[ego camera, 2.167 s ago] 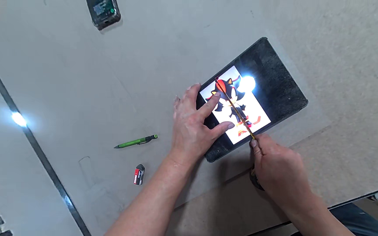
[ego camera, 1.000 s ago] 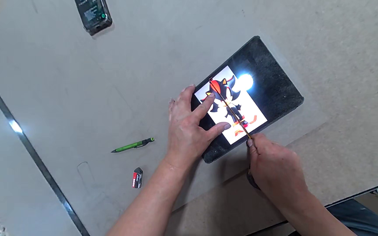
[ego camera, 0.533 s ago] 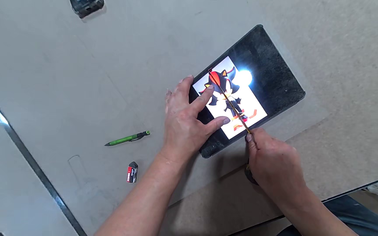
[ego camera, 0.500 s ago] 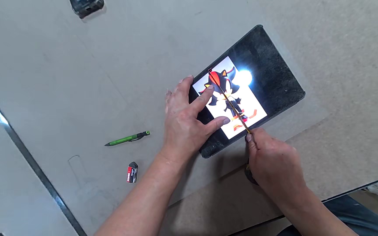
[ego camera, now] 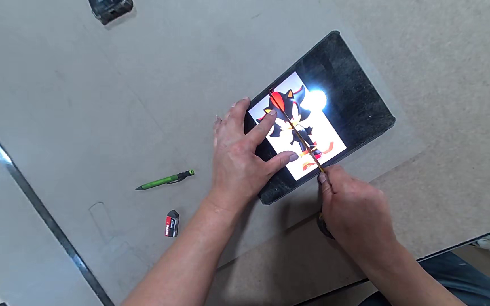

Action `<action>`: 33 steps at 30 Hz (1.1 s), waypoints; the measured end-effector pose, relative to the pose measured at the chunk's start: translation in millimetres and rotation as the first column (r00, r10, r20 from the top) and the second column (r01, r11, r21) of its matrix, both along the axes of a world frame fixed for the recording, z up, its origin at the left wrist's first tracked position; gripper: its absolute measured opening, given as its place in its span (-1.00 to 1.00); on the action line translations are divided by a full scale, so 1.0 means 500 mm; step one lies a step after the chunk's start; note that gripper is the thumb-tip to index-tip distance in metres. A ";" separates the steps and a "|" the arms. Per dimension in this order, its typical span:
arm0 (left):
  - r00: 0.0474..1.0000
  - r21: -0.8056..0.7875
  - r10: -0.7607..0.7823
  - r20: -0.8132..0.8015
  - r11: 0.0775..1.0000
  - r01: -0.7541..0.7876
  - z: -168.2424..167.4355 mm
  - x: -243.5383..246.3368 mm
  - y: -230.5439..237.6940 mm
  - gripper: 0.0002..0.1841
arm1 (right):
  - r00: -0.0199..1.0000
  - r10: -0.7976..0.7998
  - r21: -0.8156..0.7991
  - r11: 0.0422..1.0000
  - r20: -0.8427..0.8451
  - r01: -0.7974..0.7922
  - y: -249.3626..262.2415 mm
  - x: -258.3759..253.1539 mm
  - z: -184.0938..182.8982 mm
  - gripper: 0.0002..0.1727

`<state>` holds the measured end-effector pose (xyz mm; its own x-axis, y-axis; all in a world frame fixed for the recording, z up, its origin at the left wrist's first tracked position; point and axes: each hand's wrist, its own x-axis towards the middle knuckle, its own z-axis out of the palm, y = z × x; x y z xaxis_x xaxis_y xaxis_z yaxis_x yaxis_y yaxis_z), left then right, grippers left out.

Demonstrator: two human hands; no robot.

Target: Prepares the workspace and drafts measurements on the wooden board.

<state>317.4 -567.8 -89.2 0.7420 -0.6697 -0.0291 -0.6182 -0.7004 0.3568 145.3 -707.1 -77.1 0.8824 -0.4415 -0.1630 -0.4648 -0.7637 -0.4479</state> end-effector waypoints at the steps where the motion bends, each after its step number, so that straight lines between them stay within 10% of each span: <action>1: 1.000 0.002 0.000 0.000 1.000 0.000 0.000 0.000 0.000 -0.19 | 1.000 -0.002 0.001 1.000 0.000 0.002 0.000 0.000 0.000 -0.67; 33: 1.000 -0.013 -0.005 0.006 1.000 0.005 -0.001 -0.001 -0.001 -0.20 | 1.000 -0.002 -0.009 1.000 0.015 0.003 0.001 -0.001 -0.004 -0.69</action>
